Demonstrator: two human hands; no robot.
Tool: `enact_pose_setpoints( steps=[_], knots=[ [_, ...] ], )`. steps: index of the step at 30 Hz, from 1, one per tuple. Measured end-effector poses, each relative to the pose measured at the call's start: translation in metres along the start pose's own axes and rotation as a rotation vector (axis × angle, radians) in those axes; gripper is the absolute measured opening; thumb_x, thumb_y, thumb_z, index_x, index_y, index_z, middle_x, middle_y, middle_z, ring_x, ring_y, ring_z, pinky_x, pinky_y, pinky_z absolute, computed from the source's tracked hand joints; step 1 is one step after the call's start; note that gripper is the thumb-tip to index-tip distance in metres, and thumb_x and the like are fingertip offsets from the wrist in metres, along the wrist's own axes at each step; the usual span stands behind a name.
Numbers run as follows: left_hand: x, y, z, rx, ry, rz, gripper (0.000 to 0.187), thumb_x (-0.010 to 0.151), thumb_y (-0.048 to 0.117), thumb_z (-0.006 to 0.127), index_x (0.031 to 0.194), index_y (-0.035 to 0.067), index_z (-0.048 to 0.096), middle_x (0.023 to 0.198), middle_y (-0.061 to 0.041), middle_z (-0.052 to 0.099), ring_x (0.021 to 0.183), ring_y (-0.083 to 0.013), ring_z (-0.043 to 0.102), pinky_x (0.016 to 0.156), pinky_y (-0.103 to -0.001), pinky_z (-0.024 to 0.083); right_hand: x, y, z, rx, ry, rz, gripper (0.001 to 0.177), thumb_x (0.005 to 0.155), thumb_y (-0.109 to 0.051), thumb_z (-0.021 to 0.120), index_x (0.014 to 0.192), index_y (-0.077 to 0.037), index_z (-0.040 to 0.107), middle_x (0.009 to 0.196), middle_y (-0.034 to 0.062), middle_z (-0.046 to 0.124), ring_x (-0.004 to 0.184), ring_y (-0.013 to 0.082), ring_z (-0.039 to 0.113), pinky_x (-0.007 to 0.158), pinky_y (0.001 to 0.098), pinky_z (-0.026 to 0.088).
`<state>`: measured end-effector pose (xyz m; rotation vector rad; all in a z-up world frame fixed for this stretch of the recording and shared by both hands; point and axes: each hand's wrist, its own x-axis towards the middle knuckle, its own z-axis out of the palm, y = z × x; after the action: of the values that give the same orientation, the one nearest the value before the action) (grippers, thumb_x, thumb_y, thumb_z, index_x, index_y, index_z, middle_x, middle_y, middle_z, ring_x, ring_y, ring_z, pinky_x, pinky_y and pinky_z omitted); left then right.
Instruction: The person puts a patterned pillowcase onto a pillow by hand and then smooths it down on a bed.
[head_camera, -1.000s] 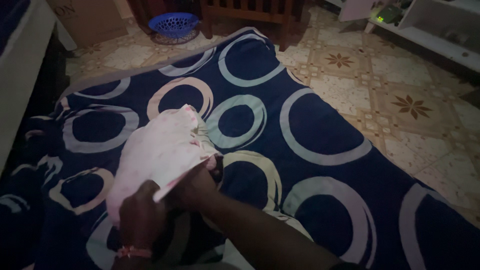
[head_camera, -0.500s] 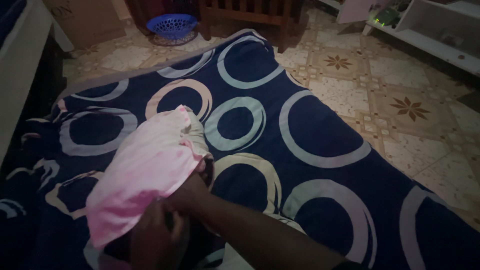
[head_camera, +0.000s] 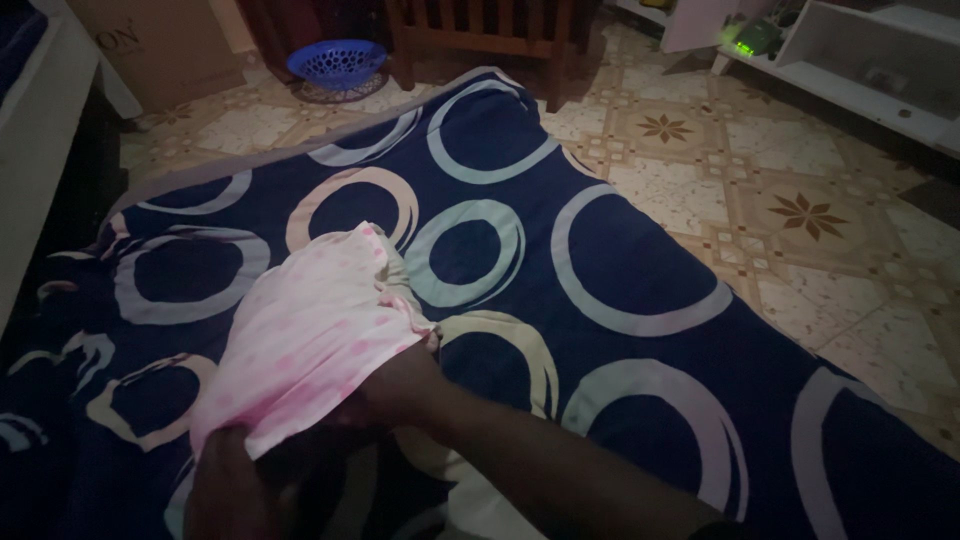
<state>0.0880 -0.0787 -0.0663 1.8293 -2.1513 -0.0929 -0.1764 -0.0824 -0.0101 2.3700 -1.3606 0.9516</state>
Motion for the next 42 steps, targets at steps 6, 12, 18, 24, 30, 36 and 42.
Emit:
enact_pose_setpoints(
  steps=[6, 12, 18, 24, 30, 36, 42],
  knots=[
    [0.001, -0.029, 0.069, 0.213, 0.131, -0.229, 0.099, 0.055, 0.029, 0.095, 0.139, 0.011, 0.047, 0.139, -0.007, 0.053, 0.145, -0.0302, 0.046, 0.119, -0.049, 0.04, -0.006, 0.01, -0.019, 0.172, -0.038, 0.036, 0.08, 0.074, -0.047, 0.078, 0.147, -0.02, 0.059, 0.151, 0.0039, 0.058, 0.148, 0.0278, 0.048, 0.129, 0.0581, 0.024],
    [0.005, -0.041, 0.076, -0.248, 0.274, -0.145, 0.078, 0.076, 0.034, 0.09, 0.136, 0.002, 0.051, 0.13, -0.022, 0.059, 0.125, -0.044, 0.058, 0.107, -0.053, 0.048, -0.002, 0.024, -0.055, 0.134, 0.007, -0.062, 0.079, 0.074, -0.045, 0.081, 0.144, -0.016, 0.058, 0.149, 0.0109, 0.057, 0.145, 0.0347, 0.045, 0.125, 0.0579, 0.022],
    [0.013, 0.0, 0.026, -0.252, 0.228, -0.17, 0.063, 0.07, 0.007, 0.078, 0.13, 0.008, 0.059, 0.139, -0.028, 0.052, 0.115, -0.0495, 0.057, 0.095, -0.053, 0.05, -0.023, 0.072, -0.045, 0.107, -0.214, -0.121, 0.074, 0.069, -0.038, 0.079, 0.138, -0.019, 0.062, 0.146, 0.0089, 0.061, 0.144, 0.032, 0.048, 0.126, 0.0567, 0.024],
    [0.058, 0.021, -0.019, -0.236, 0.397, 0.065, 0.032, 0.076, 0.006, 0.074, 0.105, 0.003, 0.063, 0.105, -0.023, 0.063, 0.109, -0.0457, 0.059, 0.091, -0.052, 0.05, -0.021, 0.084, -0.048, -0.168, 0.05, -0.21, 0.064, 0.078, -0.032, 0.076, 0.137, -0.014, 0.058, 0.146, 0.0179, 0.052, 0.14, 0.0416, 0.042, 0.113, 0.0613, 0.032],
    [0.082, 0.019, -0.028, -0.25, 0.481, 0.015, 0.017, 0.086, 0.007, 0.067, 0.101, 0.001, 0.062, 0.102, -0.025, 0.064, 0.1, -0.0457, 0.061, 0.085, -0.054, 0.049, -0.01, 0.07, -0.077, -0.058, 0.109, -0.081, 0.078, 0.082, -0.027, 0.077, 0.152, -0.011, 0.046, 0.145, 0.0225, 0.046, 0.135, 0.0443, 0.042, 0.112, 0.0534, 0.039],
    [0.079, -0.001, -0.023, -0.248, 0.411, 0.001, 0.021, 0.084, 0.008, 0.067, 0.103, 0.0, 0.063, 0.103, -0.027, 0.066, 0.098, -0.0472, 0.064, 0.083, -0.054, 0.05, -0.006, 0.075, -0.069, -0.06, -0.018, 0.0, 0.075, 0.084, -0.007, 0.065, 0.155, -0.014, 0.043, 0.152, 0.0196, 0.046, 0.14, 0.0394, 0.045, 0.112, 0.0493, 0.041],
    [0.074, -0.008, -0.028, -0.248, 0.303, -0.15, 0.021, 0.092, 0.011, 0.067, 0.109, -0.001, 0.067, 0.105, -0.028, 0.069, 0.098, -0.0476, 0.067, 0.085, -0.053, 0.052, -0.002, 0.062, -0.06, -0.079, -0.001, 0.003, 0.065, 0.091, -0.013, 0.062, 0.153, -0.015, 0.043, 0.151, 0.0195, 0.047, 0.14, 0.0407, 0.047, 0.113, 0.0494, 0.042]
  ],
)
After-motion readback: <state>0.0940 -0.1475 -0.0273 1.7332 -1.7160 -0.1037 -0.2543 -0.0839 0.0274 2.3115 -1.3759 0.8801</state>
